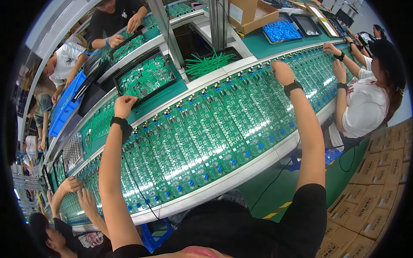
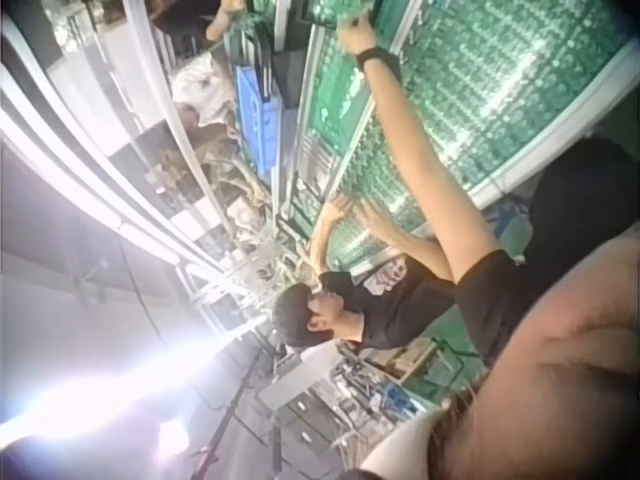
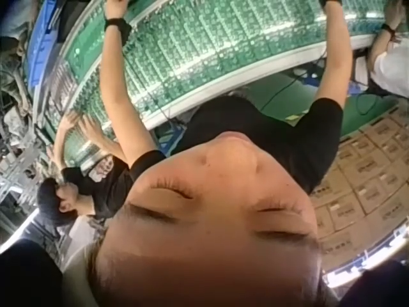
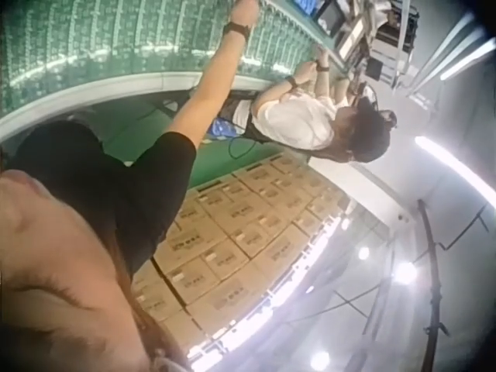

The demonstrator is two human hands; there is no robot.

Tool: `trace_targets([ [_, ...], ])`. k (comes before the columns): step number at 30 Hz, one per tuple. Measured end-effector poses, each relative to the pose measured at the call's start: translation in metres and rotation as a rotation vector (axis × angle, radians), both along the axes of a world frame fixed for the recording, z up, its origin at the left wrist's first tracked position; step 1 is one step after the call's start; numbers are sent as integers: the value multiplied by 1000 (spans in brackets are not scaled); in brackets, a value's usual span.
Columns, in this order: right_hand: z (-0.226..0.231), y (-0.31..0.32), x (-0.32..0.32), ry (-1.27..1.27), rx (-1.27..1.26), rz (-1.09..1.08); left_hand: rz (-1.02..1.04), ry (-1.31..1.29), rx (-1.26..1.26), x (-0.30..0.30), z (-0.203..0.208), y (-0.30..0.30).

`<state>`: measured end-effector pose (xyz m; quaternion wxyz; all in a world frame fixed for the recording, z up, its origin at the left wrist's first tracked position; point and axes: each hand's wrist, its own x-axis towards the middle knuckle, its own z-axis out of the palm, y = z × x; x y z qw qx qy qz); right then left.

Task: The person picks up small green circuit boards from a tray, places them onto a larger board on an assembly line, and then gathers several small boards into their hand.

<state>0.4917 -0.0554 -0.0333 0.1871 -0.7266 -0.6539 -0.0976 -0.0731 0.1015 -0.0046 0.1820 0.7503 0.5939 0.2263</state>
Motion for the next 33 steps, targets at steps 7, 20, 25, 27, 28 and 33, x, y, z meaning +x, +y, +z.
trace_targets([
  [7,2,17,2,-96,-116,12,49,-174,72,0,-2,-4],
  [20,2,26,-7,-94,-166,-86,-45,-660,-89,33,10,-39],
  [25,2,25,-7,-108,-171,-91,-55,-696,-179,43,17,-56],
  [27,4,28,-11,-133,-170,-79,-101,-793,-275,42,17,-59],
  [28,6,24,-14,-148,-141,-89,-118,-838,-317,39,18,-61],
  [33,32,10,-63,-133,134,-31,-238,-943,-431,66,25,-80],
])
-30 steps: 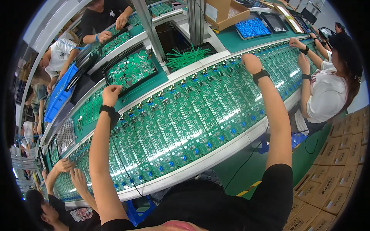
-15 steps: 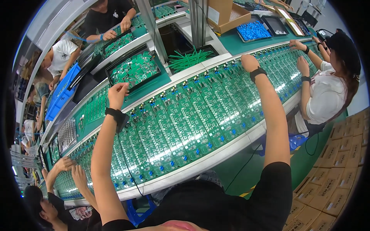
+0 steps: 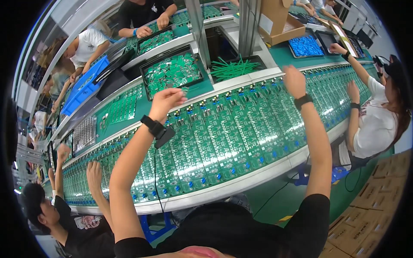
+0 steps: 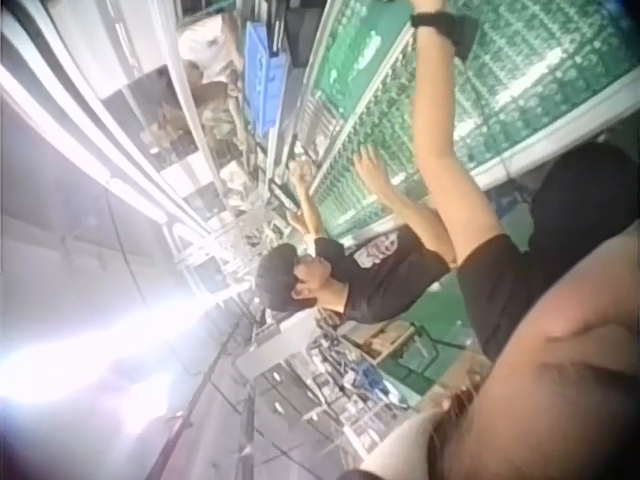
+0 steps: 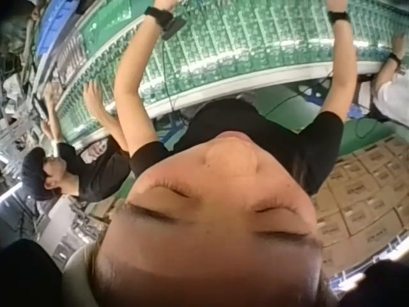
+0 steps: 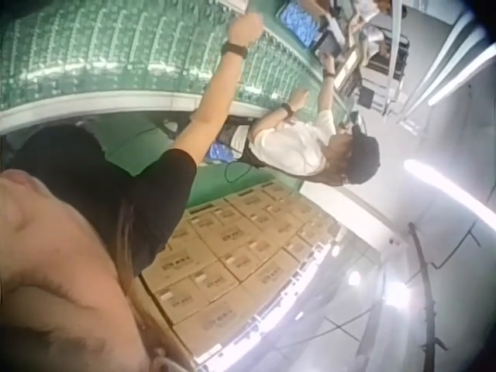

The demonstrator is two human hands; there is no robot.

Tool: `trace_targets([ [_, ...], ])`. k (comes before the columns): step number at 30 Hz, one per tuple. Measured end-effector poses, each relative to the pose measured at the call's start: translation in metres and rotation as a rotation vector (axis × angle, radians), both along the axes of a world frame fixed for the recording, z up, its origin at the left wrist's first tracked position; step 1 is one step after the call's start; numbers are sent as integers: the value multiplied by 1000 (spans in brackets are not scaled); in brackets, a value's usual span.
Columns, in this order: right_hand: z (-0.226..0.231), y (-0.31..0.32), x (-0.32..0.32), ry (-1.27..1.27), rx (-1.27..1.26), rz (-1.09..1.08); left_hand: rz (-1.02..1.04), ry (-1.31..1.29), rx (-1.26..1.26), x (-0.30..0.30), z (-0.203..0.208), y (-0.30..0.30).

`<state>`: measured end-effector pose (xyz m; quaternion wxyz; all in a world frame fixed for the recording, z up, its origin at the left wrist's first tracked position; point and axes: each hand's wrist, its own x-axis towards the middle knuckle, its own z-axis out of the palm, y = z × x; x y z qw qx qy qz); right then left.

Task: The person picks up small green circuit boards from a tray, places them onto a larger board on an assembly line, and then gathers several small boards into their hand.

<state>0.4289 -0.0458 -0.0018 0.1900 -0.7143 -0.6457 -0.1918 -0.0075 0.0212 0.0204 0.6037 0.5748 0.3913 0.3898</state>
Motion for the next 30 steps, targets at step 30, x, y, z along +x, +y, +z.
trace_targets([
  [30,35,-20,-56,617,265,85,-21,453,344,47,13,31],
])
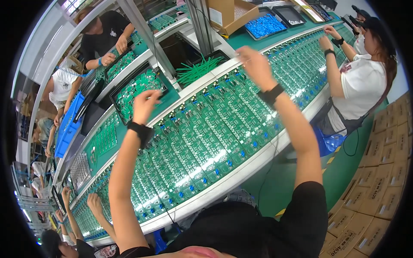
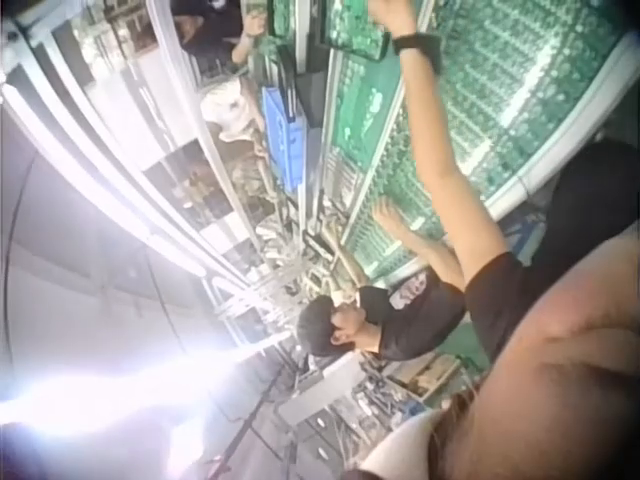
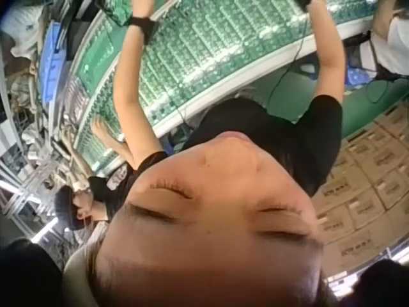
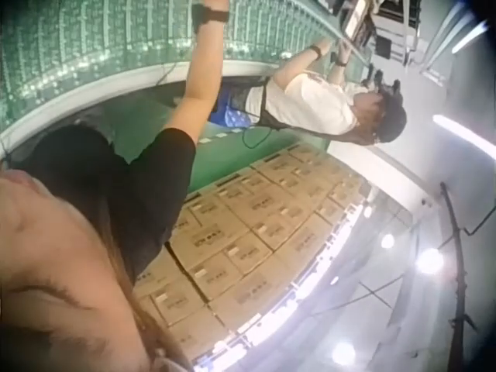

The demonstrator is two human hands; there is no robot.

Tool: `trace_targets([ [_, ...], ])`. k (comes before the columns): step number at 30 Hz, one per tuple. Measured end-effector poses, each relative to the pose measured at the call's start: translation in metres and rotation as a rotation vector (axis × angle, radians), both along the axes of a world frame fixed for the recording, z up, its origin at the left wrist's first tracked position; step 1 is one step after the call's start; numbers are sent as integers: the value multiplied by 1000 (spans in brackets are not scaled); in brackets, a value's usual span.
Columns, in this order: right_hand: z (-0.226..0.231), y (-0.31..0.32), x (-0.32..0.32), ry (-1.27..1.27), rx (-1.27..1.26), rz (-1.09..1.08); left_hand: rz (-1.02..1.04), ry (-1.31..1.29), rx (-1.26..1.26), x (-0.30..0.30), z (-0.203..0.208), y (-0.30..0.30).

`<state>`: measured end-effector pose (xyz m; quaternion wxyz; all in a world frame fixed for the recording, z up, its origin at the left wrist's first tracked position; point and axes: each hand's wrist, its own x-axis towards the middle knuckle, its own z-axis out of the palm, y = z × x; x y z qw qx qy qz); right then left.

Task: The person picks up small green circuit boards from a tray, places them onto a larger board on an assembly line, and then gathers several small boards into their hand.

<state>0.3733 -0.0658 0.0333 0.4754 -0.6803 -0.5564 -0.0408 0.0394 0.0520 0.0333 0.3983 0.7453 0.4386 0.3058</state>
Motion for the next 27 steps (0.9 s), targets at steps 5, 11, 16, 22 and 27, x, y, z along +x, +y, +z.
trace_targets([
  [5,-62,8,158,-262,-137,-150,288,567,344,-81,-35,54],
  [11,-89,8,178,-100,-241,-199,305,616,339,-75,-36,53],
  [16,-83,15,167,-121,-362,-285,142,564,332,-83,-43,67],
  [22,-85,18,164,-229,-326,-306,111,576,367,-83,-44,66],
  [27,-85,22,166,-312,-302,-288,129,557,385,-82,-43,66],
])
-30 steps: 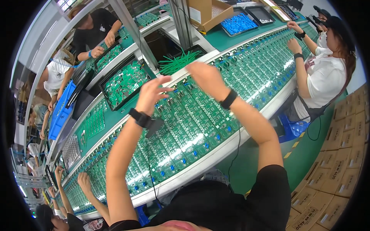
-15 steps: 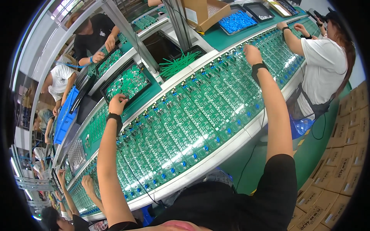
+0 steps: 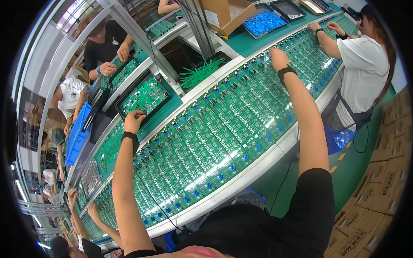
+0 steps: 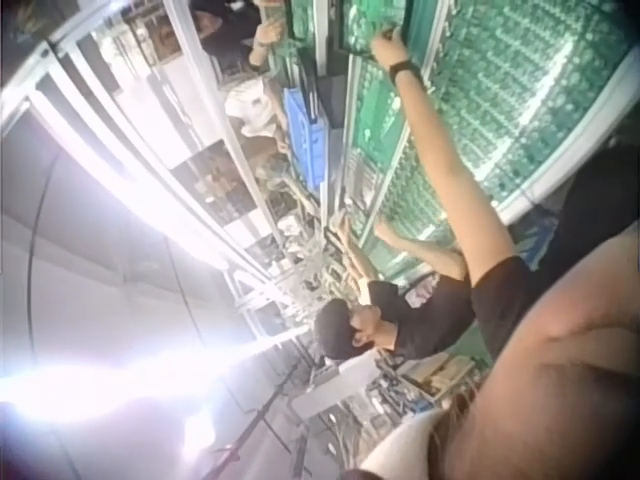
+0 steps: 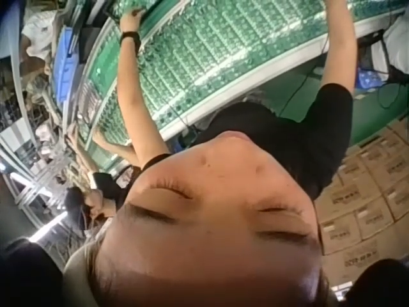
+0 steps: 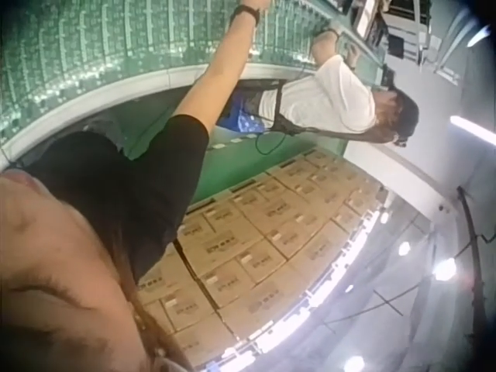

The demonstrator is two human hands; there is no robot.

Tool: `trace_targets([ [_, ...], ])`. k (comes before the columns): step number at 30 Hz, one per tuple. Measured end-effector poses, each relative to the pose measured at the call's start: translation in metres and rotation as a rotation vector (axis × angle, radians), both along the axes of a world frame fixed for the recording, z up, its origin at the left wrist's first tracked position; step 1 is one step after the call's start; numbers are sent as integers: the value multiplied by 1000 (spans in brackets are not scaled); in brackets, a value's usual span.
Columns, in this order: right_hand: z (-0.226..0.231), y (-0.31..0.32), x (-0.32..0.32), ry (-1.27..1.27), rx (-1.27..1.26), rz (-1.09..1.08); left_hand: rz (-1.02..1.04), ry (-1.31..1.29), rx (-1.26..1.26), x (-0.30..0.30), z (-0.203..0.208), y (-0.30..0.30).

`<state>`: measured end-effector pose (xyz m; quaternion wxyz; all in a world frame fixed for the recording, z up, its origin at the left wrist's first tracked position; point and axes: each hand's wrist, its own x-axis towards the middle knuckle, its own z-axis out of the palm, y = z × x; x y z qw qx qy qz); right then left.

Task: The person picks up small green circuit boards from a tray, places them onto a larger board on an assembly line, and then gathers several small boards into their hand.

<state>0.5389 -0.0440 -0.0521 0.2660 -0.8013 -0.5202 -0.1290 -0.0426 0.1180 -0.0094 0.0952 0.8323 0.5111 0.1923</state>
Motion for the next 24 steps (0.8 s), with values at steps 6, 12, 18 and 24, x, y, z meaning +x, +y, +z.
trace_targets([
  [6,-1,1,0,-66,-16,43,38,-77,-36,-3,-4,2],
  [12,-3,-1,0,14,31,47,119,-92,-126,-9,-9,9],
  [18,-3,2,1,42,-53,15,130,-109,-107,-7,-5,1],
  [24,-4,5,3,-42,-21,7,145,-84,63,-7,-3,-4],
])
